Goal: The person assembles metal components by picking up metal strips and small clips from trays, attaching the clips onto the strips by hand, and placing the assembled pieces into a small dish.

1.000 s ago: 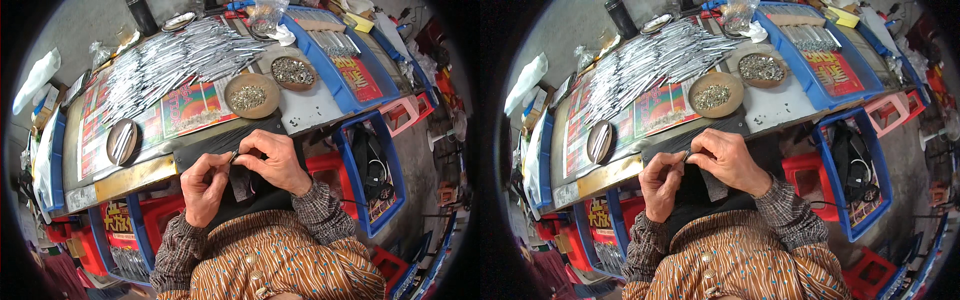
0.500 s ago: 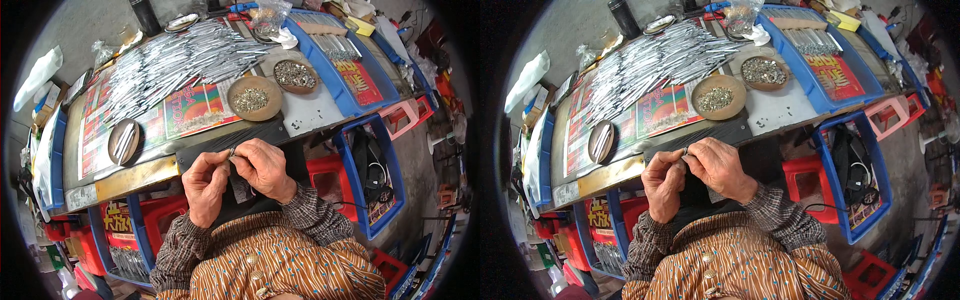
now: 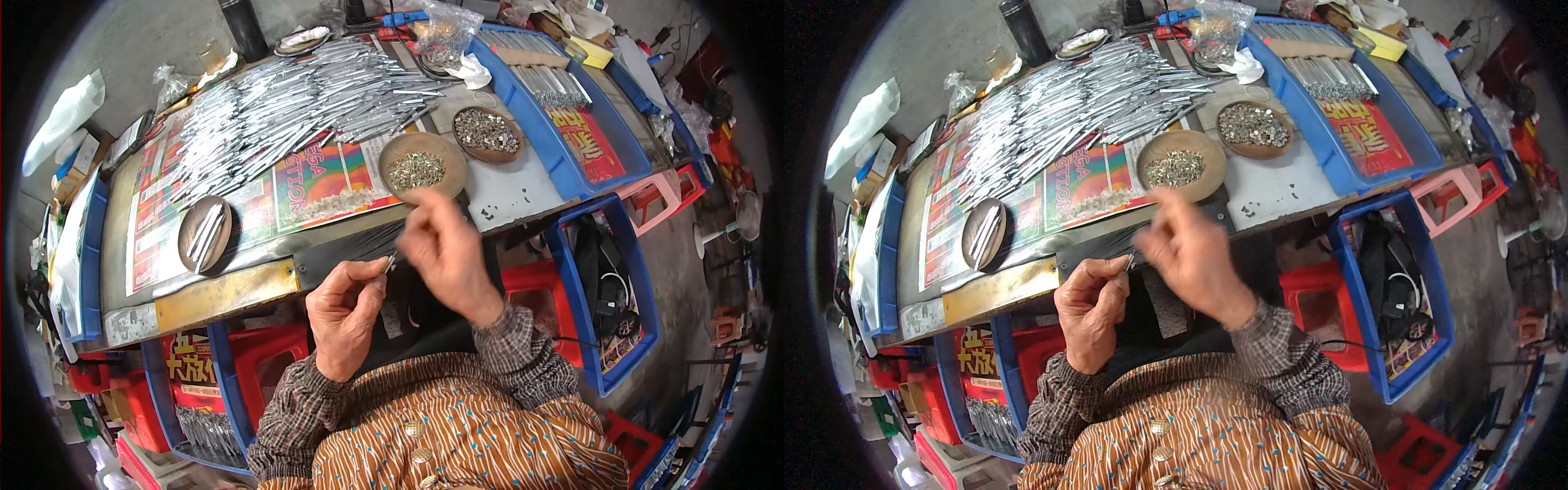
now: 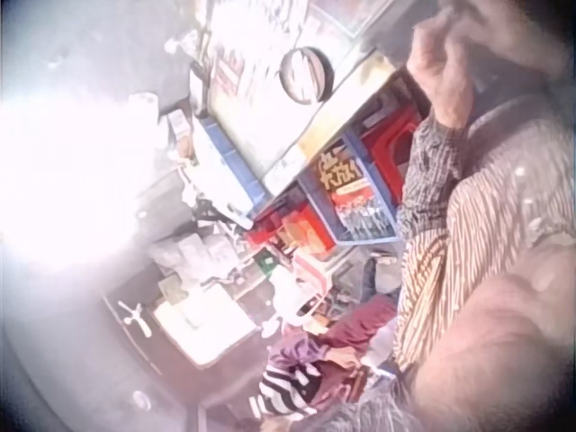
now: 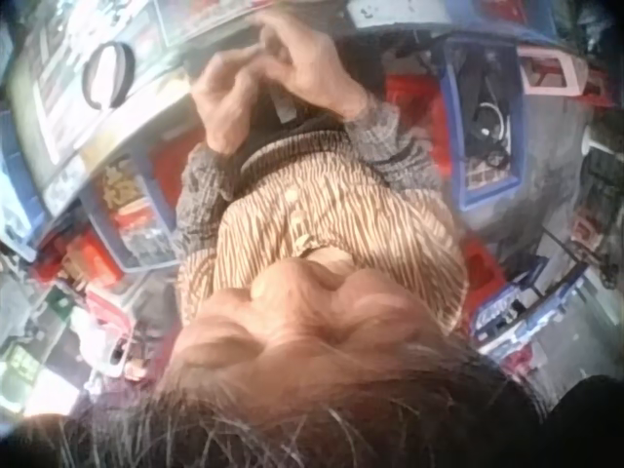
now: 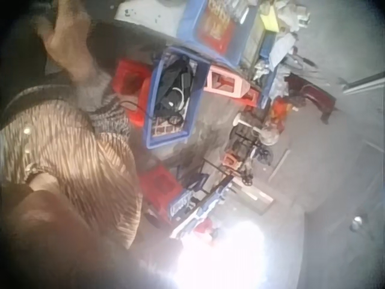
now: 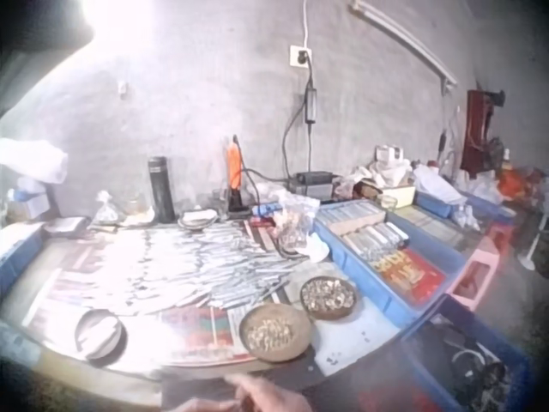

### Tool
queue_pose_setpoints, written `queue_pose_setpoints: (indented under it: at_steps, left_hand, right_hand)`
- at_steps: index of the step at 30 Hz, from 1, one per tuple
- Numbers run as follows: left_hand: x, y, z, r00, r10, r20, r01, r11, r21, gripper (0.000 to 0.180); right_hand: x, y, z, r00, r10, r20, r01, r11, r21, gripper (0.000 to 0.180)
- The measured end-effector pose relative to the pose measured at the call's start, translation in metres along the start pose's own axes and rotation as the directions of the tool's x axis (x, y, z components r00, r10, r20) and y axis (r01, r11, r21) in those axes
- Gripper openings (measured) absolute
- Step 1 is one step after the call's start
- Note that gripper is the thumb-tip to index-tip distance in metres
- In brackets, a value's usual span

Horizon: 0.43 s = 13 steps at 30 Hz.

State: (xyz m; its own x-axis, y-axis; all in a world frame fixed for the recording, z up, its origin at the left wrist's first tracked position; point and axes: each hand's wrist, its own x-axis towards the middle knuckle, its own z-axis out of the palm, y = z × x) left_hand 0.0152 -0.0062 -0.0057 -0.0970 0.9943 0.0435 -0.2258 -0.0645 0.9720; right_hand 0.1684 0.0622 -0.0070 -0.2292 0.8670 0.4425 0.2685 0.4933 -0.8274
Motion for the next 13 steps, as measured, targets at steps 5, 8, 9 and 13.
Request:
queue_pose_setpoints:
  at_steps: [5,8,9,13]
  left_hand:
    - [0.000,-0.001,-0.005,1.000,0.014,-0.001,-0.014,0.999,0.033,0.017]
    - [0.000,0.003,-0.003,1.000,0.018,0.005,-0.018,0.998,0.057,0.016]
    - [0.000,0.006,-0.002,1.000,0.021,0.011,-0.021,0.998,0.056,0.016]
    - [0.002,0.000,-0.016,0.981,0.180,0.072,-0.193,0.881,0.431,0.020]
  right_hand:
    - [-0.003,-0.008,0.002,0.990,-0.128,0.063,0.128,0.992,0.008,0.044]
    - [-0.006,-0.008,0.004,0.996,-0.056,0.072,0.057,0.998,-0.020,0.045]
    - [-0.002,-0.005,-0.002,0.999,0.036,0.021,-0.036,0.999,-0.031,0.046]
    - [0.002,0.017,-0.018,0.995,0.040,-0.092,-0.034,0.998,0.061,0.040]
